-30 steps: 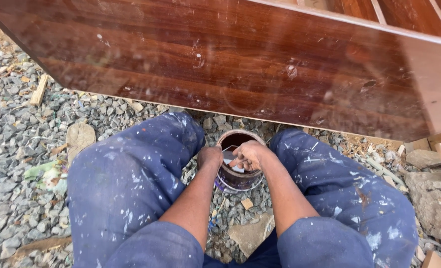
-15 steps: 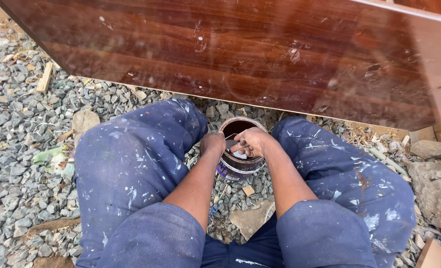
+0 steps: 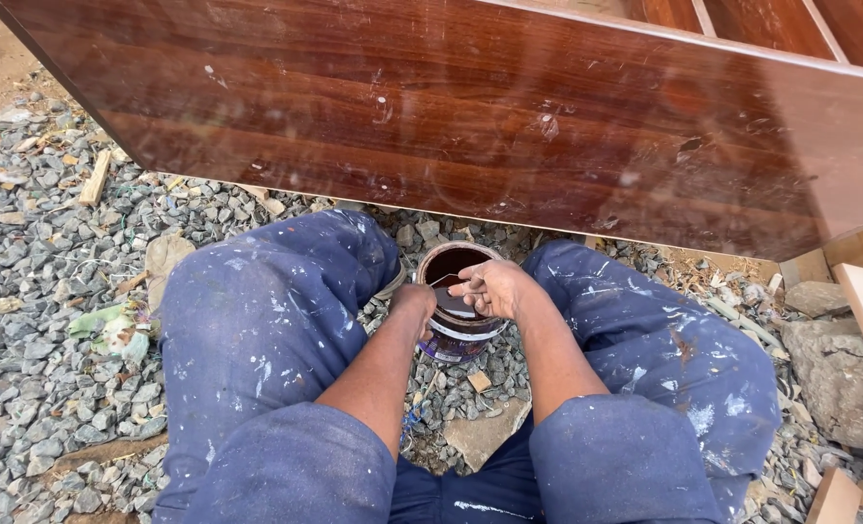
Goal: The person applies a dark stain to the surface of a wooden furniture frame using their fingers. The person repeatedly dips their fingers into a small container of stain and rubs it onto specific spots on the wood, particularly around pre-drilled holes.
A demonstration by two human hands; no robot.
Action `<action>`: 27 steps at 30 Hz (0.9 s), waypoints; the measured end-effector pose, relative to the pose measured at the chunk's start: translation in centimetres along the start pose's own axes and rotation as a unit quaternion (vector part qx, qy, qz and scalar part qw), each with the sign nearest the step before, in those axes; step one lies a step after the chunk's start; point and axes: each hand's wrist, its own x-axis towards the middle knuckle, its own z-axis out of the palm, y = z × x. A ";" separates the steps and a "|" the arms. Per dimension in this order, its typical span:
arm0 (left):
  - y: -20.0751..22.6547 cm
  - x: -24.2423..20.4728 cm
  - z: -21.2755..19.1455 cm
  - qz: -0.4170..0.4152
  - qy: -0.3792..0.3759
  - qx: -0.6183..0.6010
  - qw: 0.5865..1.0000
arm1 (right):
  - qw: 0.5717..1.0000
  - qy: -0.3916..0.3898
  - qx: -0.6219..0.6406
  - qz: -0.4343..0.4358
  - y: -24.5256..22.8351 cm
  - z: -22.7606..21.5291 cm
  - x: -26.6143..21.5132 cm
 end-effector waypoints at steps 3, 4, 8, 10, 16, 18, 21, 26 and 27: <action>3.3 -8.9 -3.0 -0.013 -0.047 0.113 0.992 | 1.000 -0.003 0.019 -0.004 0.4 -0.3 -0.4; 3.6 -8.8 -2.7 -0.011 -0.047 0.113 0.992 | 1.000 -0.002 0.019 -0.005 0.2 -0.6 -0.5; 3.5 -8.4 -1.2 -0.071 -0.055 0.018 0.996 | 0.994 -0.023 0.104 -0.010 0.9 -1.8 -0.8; 4.2 -7.8 -0.7 -0.091 -0.057 -0.025 0.994 | 0.988 -0.041 0.149 -0.023 0.4 -2.5 -0.4; 4.6 -12.3 -2.4 -0.137 -0.085 -0.226 0.961 | 0.953 -0.099 0.277 -0.070 0.8 -3.5 0.0; 3.8 -9.5 -1.4 -0.128 -0.112 -0.158 0.973 | 0.937 -0.132 0.309 -0.093 0.9 -3.9 0.7; 5.0 -12.2 -2.8 0.019 -0.099 0.160 0.982 | 0.920 -0.130 0.348 -0.129 0.2 -3.1 -0.8; 4.8 -9.5 -2.3 0.199 -0.012 0.307 0.931 | 0.932 0.025 0.275 -0.233 -0.9 -2.6 -1.3; 3.8 -6.7 -1.2 0.143 0.027 -0.009 0.989 | 0.927 0.109 0.228 -0.276 -1.3 -2.2 -2.1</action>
